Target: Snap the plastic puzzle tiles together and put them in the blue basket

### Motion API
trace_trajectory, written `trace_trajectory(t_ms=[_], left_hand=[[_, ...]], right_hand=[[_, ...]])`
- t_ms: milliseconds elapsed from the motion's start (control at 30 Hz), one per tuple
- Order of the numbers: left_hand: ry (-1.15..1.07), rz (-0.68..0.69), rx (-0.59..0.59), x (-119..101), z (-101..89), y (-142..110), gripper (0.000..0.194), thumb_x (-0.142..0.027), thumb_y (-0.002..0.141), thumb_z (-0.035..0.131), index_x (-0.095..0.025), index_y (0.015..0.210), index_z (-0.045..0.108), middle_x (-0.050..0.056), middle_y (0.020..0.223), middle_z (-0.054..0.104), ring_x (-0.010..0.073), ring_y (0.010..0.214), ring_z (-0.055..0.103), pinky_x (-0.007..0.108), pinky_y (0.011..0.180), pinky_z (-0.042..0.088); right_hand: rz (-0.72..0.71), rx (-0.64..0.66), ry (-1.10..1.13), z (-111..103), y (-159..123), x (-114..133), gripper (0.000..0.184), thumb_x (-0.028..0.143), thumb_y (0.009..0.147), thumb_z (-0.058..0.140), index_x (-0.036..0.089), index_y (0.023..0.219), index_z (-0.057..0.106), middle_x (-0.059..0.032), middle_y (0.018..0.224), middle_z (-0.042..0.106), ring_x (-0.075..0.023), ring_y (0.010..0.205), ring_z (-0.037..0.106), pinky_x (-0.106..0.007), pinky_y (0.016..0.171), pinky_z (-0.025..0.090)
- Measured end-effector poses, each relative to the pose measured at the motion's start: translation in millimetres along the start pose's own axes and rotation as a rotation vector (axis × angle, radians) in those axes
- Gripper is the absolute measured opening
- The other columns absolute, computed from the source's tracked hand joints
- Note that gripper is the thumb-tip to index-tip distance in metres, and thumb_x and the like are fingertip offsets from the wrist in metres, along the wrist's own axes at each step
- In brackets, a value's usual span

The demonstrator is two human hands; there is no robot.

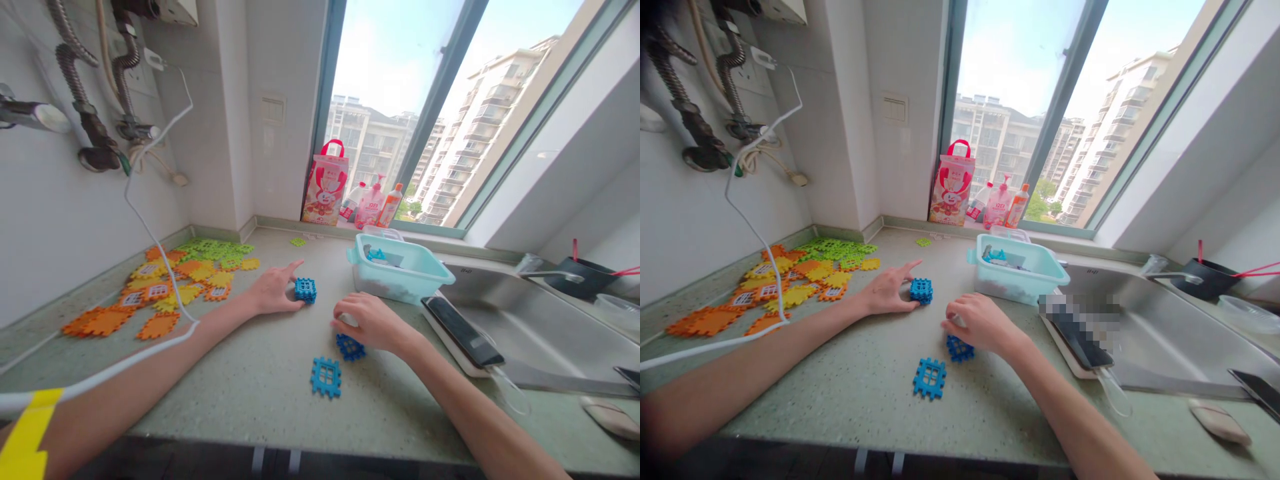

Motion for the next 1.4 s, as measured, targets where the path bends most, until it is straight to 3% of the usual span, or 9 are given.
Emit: trace_trajectory(t_ms=[133, 300, 467, 567, 800, 1000, 1067, 1233, 1400], left_hand=[[0.022, -0.105, -0.024, 14.2, -2.6, 0.4, 0.109, -0.05, 0.078, 0.083, -0.019, 0.171, 0.036, 0.014, 0.125, 0.079, 0.037, 0.117, 0.075, 0.047, 0.107, 0.055], [-0.001, -0.107, -0.031, 12.2, -2.1, -0.1, 0.106, -0.05, 0.079, 0.082, -0.02, 0.17, 0.037, 0.016, 0.127, 0.079, 0.038, 0.118, 0.075, 0.049, 0.107, 0.055], [-0.022, -0.097, -0.021, 9.8, -1.6, -0.7, 0.106, -0.049, 0.079, 0.082, -0.019, 0.17, 0.037, 0.017, 0.127, 0.078, 0.0378, 0.119, 0.075, 0.05, 0.107, 0.056], [-0.051, -0.048, -0.007, -1.9, 2.7, -3.4, 0.111, -0.051, 0.079, 0.082, -0.017, 0.172, 0.033, 0.016, 0.124, 0.078, 0.0372, 0.117, 0.075, 0.049, 0.106, 0.057], [-0.175, 0.109, 0.081, -38.4, 17.2, -11.4, 0.116, -0.047, 0.078, 0.085, -0.024, 0.175, 0.025, 0.008, 0.123, 0.078, 0.0315, 0.117, 0.076, 0.045, 0.111, 0.055], [-0.201, 0.103, 0.086, -36.0, 18.9, -11.1, 0.119, -0.047, 0.078, 0.086, -0.023, 0.175, 0.021, 0.009, 0.124, 0.078, 0.0324, 0.117, 0.075, 0.047, 0.111, 0.054], [-0.204, 0.113, 0.082, -34.8, 20.4, -11.1, 0.122, -0.048, 0.079, 0.086, -0.024, 0.177, 0.015, 0.008, 0.124, 0.078, 0.0322, 0.117, 0.076, 0.046, 0.11, 0.054], [-0.205, 0.116, 0.08, -32.6, 23.9, -10.8, 0.129, -0.053, 0.078, 0.086, -0.027, 0.178, 0.008, 0.01, 0.127, 0.078, 0.0338, 0.122, 0.075, 0.046, 0.108, 0.056], [-0.201, 0.098, 0.09, -34.0, 22.3, -10.6, 0.129, -0.052, 0.077, 0.087, -0.026, 0.178, 0.012, 0.01, 0.125, 0.079, 0.034, 0.121, 0.076, 0.046, 0.108, 0.057]], right_hand=[[0.07, 0.129, 0.064, -6.4, -11.5, -3.8, 0.02, 0.043, 0.093, 0.083, 0.025, 0.1, 0.078, -0.0049, 0.102, 0.078, -0.025, 0.092, 0.074, -0.037, 0.084, 0.055], [-0.08, 0.145, 0.177, -7.6, -21.0, -4.6, 0.055, 0.041, 0.066, 0.104, 0.033, 0.116, 0.082, -0.0038, 0.117, 0.077, -0.0287, 0.105, 0.075, -0.038, 0.088, 0.059], [-0.01, 0.079, 0.109, -0.2, -10.9, -13.1, 0.048, 0.032, 0.078, 0.096, 0.028, 0.123, 0.08, -0.0047, 0.109, 0.078, -0.0268, 0.098, 0.076, -0.037, 0.088, 0.06], [0.031, -0.055, 0.02, -2.8, -4.2, -17.2, 0.045, 0.039, 0.084, 0.091, 0.025, 0.125, 0.078, -0.0068, 0.106, 0.078, -0.0274, 0.096, 0.076, -0.038, 0.086, 0.06], [-0.037, -0.576, 0.059, -32.2, -8.5, -13.8, 0.039, 0.045, 0.106, 0.07, 0.027, 0.14, 0.066, -0.0111, 0.128, 0.075, -0.0288, 0.116, 0.073, -0.044, 0.102, 0.058], [-0.069, -0.767, 0.17, -29.0, -10.3, -2.7, 0.037, 0.042, 0.109, 0.064, 0.028, 0.143, 0.061, -0.0115, 0.131, 0.073, -0.0271, 0.119, 0.071, -0.044, 0.103, 0.059], [-0.056, -0.693, 0.165, -19.0, -4.9, -2.5, 0.031, 0.04, 0.109, 0.065, 0.028, 0.138, 0.065, -0.0121, 0.132, 0.073, -0.0278, 0.121, 0.07, -0.045, 0.105, 0.058], [-0.034, -0.223, 0.191, 17.6, 8.4, -7.4, 0.037, 0.037, 0.103, 0.074, 0.028, 0.139, 0.07, -0.0111, 0.129, 0.076, -0.0278, 0.119, 0.073, -0.044, 0.105, 0.058], [-0.012, -0.194, 0.236, 20.8, 7.7, -10.4, 0.049, 0.037, 0.095, 0.084, 0.026, 0.14, 0.069, -0.0124, 0.133, 0.075, -0.0295, 0.119, 0.074, -0.045, 0.105, 0.058]])
Point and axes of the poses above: each hand's wrist, its own y-axis towards the middle knuckle, its own z-axis out of the palm, x = y × z, the point moved 6 cm from there along y, towards the middle knuckle
